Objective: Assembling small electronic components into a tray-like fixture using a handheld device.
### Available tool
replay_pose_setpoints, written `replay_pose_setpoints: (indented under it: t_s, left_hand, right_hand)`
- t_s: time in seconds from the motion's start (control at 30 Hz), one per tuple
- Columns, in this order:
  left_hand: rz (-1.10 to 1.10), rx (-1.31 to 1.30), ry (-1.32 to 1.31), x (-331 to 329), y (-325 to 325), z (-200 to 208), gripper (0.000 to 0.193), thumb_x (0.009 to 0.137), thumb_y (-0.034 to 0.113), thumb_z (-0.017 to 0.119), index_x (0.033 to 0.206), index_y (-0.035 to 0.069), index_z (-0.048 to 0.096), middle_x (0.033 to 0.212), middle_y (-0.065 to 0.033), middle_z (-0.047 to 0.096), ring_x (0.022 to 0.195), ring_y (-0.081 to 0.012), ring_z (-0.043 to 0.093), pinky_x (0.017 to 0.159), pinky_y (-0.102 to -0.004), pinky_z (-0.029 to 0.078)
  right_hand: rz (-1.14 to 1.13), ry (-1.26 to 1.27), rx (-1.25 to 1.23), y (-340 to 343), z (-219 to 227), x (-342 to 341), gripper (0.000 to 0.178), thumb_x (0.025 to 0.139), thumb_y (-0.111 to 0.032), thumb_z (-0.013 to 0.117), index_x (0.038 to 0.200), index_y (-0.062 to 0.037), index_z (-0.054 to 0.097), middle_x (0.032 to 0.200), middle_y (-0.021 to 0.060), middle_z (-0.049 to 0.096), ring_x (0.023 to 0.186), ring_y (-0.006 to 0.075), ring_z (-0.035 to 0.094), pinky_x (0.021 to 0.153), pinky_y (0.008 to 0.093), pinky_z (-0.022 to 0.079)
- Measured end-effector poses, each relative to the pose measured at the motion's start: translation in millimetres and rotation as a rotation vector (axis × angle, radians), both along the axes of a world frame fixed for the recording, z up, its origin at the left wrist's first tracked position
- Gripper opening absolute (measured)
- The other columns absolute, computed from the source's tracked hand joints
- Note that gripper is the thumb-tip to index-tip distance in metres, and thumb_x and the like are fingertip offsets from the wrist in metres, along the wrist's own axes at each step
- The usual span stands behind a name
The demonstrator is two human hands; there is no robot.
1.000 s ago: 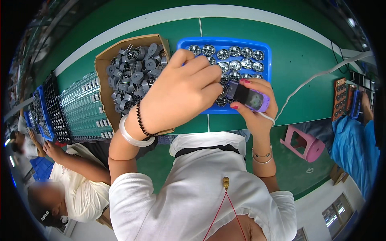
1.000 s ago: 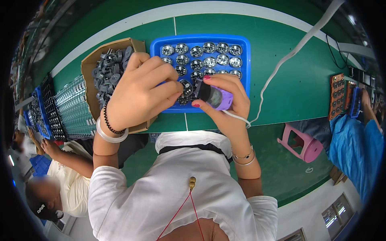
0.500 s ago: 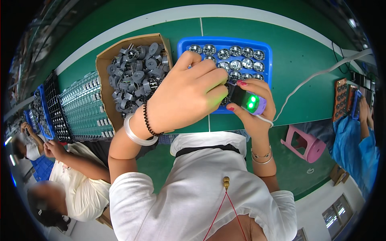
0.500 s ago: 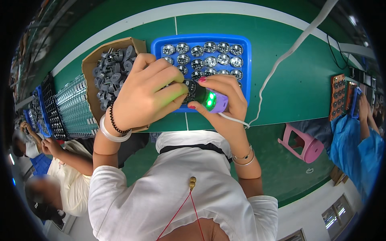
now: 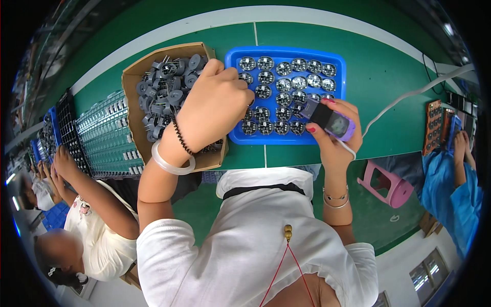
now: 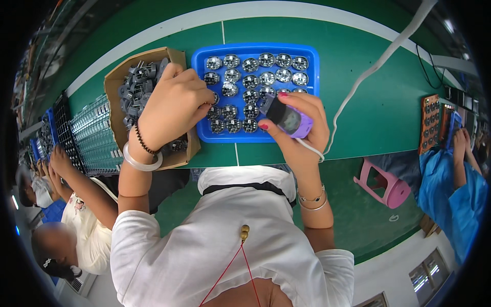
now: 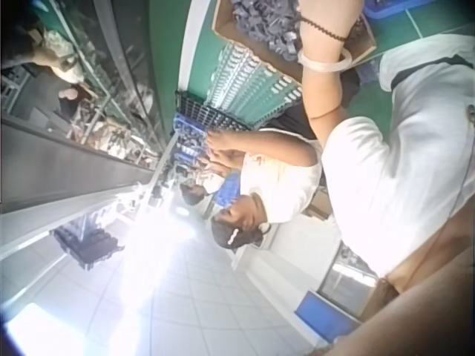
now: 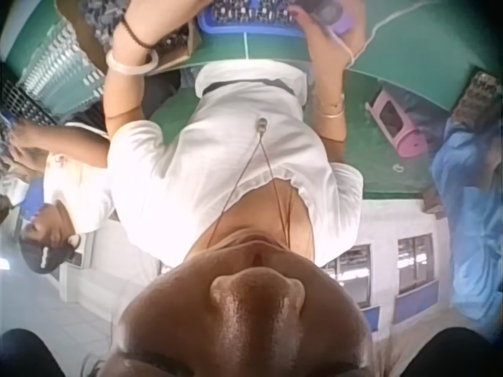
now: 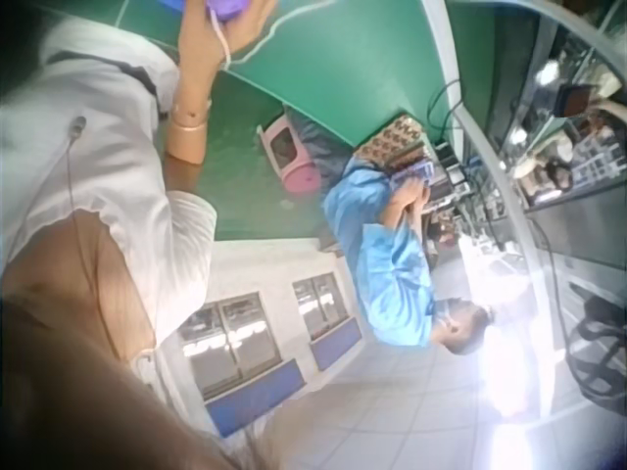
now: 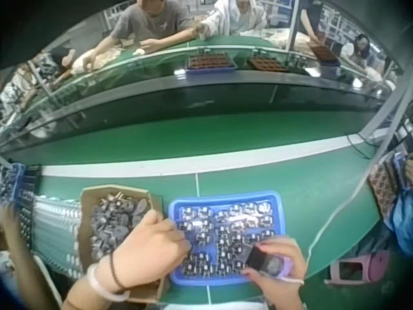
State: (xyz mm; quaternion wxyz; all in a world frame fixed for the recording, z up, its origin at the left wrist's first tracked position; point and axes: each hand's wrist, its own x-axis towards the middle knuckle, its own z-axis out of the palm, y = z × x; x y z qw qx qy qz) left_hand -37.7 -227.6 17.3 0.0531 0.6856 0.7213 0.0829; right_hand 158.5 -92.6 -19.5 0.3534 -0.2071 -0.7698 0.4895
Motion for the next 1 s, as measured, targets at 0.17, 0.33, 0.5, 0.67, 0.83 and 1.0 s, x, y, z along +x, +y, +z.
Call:
replay_pose_setpoints:
  t_s: [0.17,0.33,0.5,0.67,0.83,1.0]
  left_hand:
    - [0.093,-0.028,0.093,4.4,3.6,-14.8,0.006,0.064,0.014,0.065,0.069,0.01,0.064,0.065,-0.0011,0.059,0.075,-0.0176,0.053,0.077,-0.0316,0.036]
    - [0.108,0.037,-0.016,9.8,7.2,0.8,0.012,0.065,0.019,0.068,0.071,0.009,0.065,0.07,-0.0019,0.059,0.078,-0.0177,0.054,0.077,-0.0316,0.036]
    - [-0.068,-0.076,-0.075,25.3,9.0,-1.6,0.016,0.064,0.021,0.072,0.071,0.01,0.063,0.07,-0.0013,0.053,0.078,-0.0175,0.052,0.077,-0.0319,0.037]
    - [-0.144,-0.014,0.055,25.3,13.3,-4.5,0.012,0.062,0.018,0.069,0.066,0.011,0.061,0.068,0.0004,0.05,0.076,-0.0156,0.052,0.074,-0.03,0.037]
    - [-0.183,0.232,-0.134,34.7,15.8,5.0,0.014,0.061,0.015,0.069,0.068,0.011,0.057,0.067,0.0007,0.045,0.068,-0.016,0.048,0.07,-0.0304,0.037]
    - [-0.14,0.252,-0.191,32.8,16.2,4.2,0.014,0.061,0.014,0.069,0.07,0.011,0.059,0.069,0.0009,0.046,0.066,-0.0155,0.048,0.069,-0.0305,0.037]
  right_hand:
    - [0.099,-0.023,0.079,-0.2,-1.1,3.3,0.049,0.061,-0.008,0.083,0.103,-0.0025,0.058,0.101,0.0121,0.06,0.094,0.0224,0.057,0.082,0.0323,0.047]
    - [0.127,-0.048,0.083,1.5,-0.7,6.2,0.05,0.057,-0.008,0.084,0.101,-0.0044,0.06,0.098,0.0107,0.062,0.092,0.0232,0.057,0.081,0.0329,0.046]
    - [0.141,-0.066,0.082,1.6,2.4,5.3,0.049,0.056,-0.008,0.084,0.099,-0.0045,0.061,0.098,0.0104,0.062,0.091,0.0231,0.057,0.08,0.0325,0.046]
    - [0.179,-0.111,0.114,0.3,2.5,3.4,0.048,0.055,-0.009,0.085,0.097,-0.0045,0.063,0.096,0.0091,0.062,0.089,0.0229,0.058,0.078,0.032,0.047]
    - [0.203,-0.102,0.109,-2.6,4.8,1.6,0.047,0.054,-0.011,0.085,0.096,-0.0042,0.064,0.095,0.0088,0.061,0.089,0.0231,0.058,0.077,0.0324,0.047]
    - [0.204,-0.102,0.1,-3.8,4.9,0.4,0.048,0.054,-0.011,0.085,0.096,-0.0042,0.064,0.095,0.0092,0.061,0.088,0.0234,0.058,0.077,0.0329,0.047]
